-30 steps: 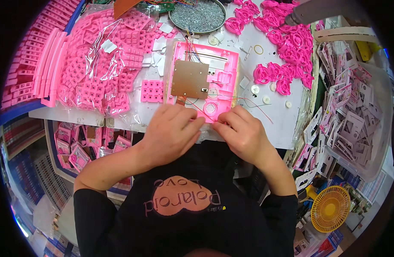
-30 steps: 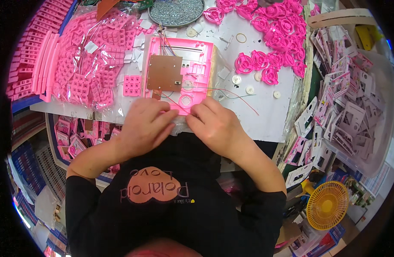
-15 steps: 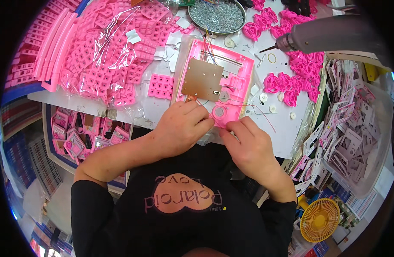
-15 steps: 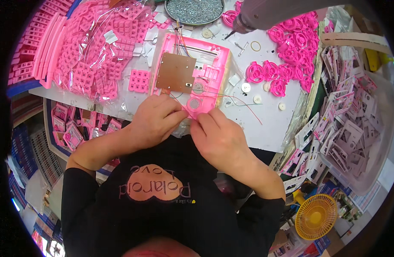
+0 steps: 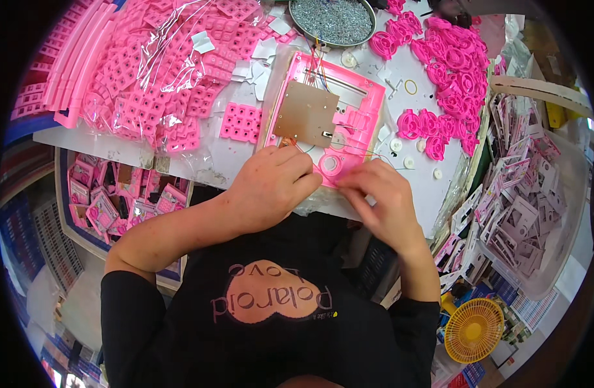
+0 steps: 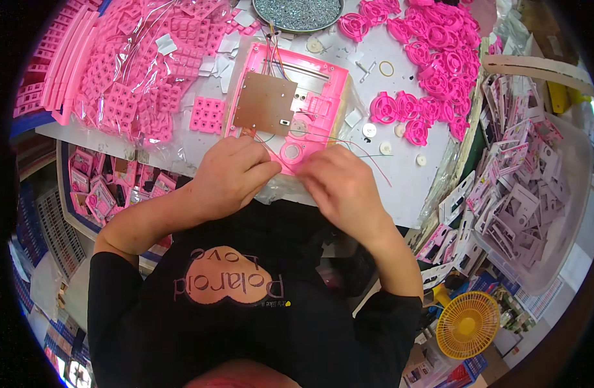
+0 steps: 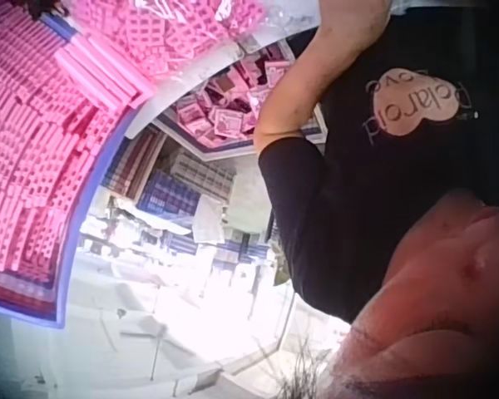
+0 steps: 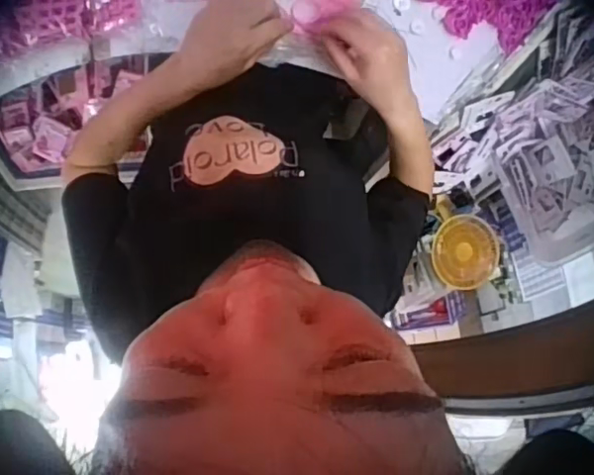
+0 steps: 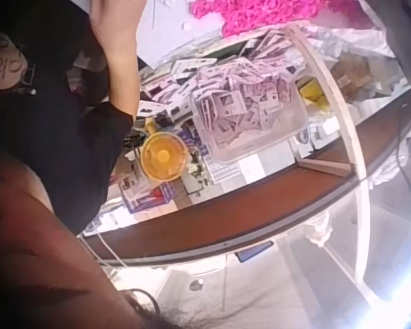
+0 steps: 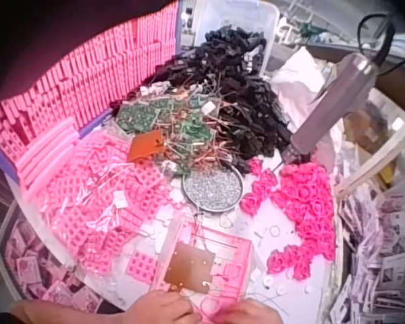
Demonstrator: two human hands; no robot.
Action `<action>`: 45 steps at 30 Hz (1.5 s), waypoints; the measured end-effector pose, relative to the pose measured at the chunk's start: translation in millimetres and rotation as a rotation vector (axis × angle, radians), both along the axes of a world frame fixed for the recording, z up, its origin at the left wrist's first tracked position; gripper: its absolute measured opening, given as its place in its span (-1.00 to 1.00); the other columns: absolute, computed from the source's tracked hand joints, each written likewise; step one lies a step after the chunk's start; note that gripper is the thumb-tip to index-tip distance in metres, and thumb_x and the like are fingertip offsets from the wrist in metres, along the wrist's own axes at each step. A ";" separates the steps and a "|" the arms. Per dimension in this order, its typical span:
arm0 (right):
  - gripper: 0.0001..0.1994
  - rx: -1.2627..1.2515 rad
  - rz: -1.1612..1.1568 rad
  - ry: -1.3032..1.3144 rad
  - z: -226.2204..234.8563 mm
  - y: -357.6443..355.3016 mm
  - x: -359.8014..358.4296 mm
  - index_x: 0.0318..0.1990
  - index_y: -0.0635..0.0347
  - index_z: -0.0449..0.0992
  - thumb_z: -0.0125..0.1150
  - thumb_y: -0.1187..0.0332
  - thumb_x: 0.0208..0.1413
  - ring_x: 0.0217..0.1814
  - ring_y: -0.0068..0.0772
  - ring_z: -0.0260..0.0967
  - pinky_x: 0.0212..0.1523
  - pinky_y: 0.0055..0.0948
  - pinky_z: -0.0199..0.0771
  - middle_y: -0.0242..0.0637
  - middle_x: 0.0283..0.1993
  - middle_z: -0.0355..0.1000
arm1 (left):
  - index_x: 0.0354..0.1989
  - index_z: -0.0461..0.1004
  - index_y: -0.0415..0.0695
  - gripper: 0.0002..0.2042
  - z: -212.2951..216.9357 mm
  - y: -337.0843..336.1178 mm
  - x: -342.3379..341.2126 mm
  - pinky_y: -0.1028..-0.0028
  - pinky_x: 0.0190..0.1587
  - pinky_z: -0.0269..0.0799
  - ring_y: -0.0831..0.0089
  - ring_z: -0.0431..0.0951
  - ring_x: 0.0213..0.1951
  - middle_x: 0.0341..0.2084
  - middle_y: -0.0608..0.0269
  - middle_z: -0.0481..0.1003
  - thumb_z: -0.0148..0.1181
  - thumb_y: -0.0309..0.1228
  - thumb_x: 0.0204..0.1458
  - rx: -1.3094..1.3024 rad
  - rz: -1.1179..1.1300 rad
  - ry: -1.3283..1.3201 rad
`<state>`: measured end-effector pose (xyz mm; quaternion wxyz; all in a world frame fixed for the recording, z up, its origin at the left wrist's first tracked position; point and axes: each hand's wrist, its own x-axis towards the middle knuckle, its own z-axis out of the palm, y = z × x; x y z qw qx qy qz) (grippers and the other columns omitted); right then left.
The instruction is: Assembling pink electronic toy banks, including installing circuit boards and using a hot glue gun.
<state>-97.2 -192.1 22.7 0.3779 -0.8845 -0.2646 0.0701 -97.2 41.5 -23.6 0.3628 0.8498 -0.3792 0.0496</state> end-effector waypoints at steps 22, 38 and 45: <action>-0.74 0.294 -0.350 -0.196 -64.7 5.3 -44.3 -0.31 0.15 0.57 0.49 0.57 -0.19 -0.13 -0.23 0.31 -0.13 -0.32 0.31 -0.29 -0.21 0.43 | 0.12 0.55 0.17 -0.55 4.8 5.4 7.8 0.34 -0.29 0.32 0.40 0.38 -0.36 -0.49 0.40 0.23 0.10 -0.36 -0.02 0.113 -0.164 -0.107; -0.81 -0.029 -0.341 0.010 18.6 26.2 66.0 -0.17 0.22 0.64 0.31 0.46 0.02 -0.52 -0.24 0.49 -0.45 -0.30 0.50 -0.16 -0.38 0.57 | 0.10 0.51 0.04 -0.57 11.6 2.1 5.8 0.32 -0.19 0.37 0.34 0.39 -0.29 -0.39 0.30 0.31 0.15 -0.39 -0.03 0.218 -0.210 -0.154; -0.83 -0.400 -0.211 -0.223 -21.8 54.1 124.7 -0.42 0.26 0.61 0.31 0.32 -0.05 -0.39 0.01 0.55 -0.28 -0.11 0.57 -0.01 -0.49 0.54 | -0.07 0.52 -0.14 -0.74 38.7 11.4 47.1 0.24 -0.23 0.44 0.16 0.50 -0.31 -0.39 0.11 0.46 0.19 -0.44 0.03 0.018 0.061 0.310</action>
